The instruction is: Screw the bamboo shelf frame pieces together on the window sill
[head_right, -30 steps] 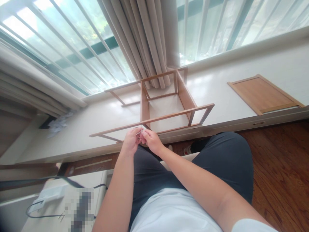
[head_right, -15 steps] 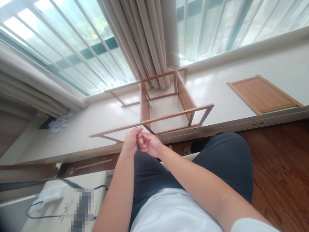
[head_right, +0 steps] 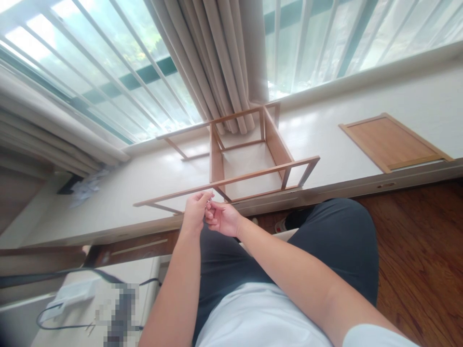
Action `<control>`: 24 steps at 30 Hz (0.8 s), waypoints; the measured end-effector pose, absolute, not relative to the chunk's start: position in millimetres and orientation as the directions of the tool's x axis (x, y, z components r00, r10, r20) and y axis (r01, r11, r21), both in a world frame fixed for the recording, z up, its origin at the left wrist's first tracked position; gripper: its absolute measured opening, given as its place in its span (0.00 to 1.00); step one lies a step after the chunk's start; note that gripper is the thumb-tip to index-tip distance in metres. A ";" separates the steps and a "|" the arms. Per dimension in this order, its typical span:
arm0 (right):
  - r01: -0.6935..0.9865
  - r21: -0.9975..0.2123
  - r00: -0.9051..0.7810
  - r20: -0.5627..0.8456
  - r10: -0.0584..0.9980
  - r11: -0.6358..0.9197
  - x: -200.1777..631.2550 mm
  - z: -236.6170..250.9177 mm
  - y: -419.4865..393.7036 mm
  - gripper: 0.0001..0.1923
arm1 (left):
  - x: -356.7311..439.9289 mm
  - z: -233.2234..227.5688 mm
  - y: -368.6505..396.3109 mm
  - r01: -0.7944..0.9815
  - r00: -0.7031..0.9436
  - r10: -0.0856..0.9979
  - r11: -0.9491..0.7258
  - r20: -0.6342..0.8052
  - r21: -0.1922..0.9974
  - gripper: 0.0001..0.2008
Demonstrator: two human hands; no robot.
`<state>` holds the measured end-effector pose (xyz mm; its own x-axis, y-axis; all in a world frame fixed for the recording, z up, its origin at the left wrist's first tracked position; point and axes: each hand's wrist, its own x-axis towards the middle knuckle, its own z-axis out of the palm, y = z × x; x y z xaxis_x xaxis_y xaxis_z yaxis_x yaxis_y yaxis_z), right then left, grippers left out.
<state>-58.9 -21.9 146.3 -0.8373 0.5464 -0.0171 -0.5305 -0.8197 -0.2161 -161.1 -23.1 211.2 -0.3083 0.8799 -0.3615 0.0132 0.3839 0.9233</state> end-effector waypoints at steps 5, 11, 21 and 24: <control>-0.597 -0.399 -0.711 -0.138 0.690 -0.696 -58.9 149.2 -27.7 0.15 | -164.0 206.3 -24.0 -0.014 -0.275 0.895 0.363 -0.352 0.932 0.15; -0.576 -0.725 -0.437 -0.118 0.892 -0.378 -56.4 151.9 -31.1 0.16 | -169.6 197.3 -17.9 -0.007 -0.339 0.888 0.327 -0.310 0.945 0.15; -0.419 -0.896 -0.307 -0.013 0.952 -0.148 -56.6 156.1 -32.2 0.16 | -168.2 198.2 -18.7 -0.059 -0.255 0.910 0.322 -0.326 0.945 0.14; -0.408 -0.903 -0.305 -0.004 0.952 -0.134 -56.8 156.3 -32.9 0.16 | -167.7 197.9 -18.4 -0.070 -0.250 0.912 0.317 -0.325 0.946 0.14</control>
<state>-56.8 -32.9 156.3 -0.3051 0.9523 -0.0040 -0.4076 -0.1344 -0.9032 -167.7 -18.4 197.9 -0.2498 0.9123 -0.3245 -0.0696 0.3174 0.9457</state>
